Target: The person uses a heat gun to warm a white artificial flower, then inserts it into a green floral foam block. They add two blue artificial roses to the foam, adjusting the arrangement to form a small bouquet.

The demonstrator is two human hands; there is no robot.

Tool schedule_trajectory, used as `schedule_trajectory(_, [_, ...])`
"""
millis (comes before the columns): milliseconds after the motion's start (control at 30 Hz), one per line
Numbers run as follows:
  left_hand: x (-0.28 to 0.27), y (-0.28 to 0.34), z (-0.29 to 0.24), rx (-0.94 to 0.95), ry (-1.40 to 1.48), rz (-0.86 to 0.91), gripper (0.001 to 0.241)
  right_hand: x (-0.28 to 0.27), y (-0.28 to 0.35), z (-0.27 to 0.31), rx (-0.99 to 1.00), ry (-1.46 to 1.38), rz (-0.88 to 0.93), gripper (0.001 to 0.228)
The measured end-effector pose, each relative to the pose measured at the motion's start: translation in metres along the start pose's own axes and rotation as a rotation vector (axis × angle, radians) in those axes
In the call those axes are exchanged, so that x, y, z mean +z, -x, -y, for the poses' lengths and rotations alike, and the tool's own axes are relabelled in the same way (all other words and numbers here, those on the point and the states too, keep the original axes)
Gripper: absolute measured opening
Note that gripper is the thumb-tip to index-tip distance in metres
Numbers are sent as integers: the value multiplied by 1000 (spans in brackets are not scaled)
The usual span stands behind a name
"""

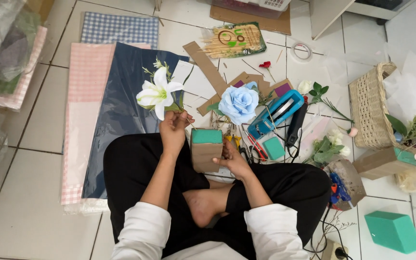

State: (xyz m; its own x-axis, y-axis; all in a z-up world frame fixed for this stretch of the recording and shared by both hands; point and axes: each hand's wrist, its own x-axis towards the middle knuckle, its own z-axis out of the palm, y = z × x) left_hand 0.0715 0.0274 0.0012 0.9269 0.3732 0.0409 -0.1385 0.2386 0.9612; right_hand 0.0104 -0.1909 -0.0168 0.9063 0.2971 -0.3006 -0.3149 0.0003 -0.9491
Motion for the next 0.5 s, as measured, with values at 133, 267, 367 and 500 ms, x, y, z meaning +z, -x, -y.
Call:
schedule_trajectory(133, [2, 5, -3, 9, -107, 7, 5, -4, -1, -5, 13, 16, -3, 77])
schedule_trajectory(267, [2, 16, 3, -34, -255, 63, 4, -4, -3, -6, 9, 12, -11, 78])
schedule_trajectory(367, [2, 18, -5, -71, -295, 101, 5, -8, -5, -13, 11, 21, -12, 81])
schedule_trajectory(500, [-2, 15, -15, -154, -383, 147, 6, -4, 0, 0, 15, 15, -9, 79])
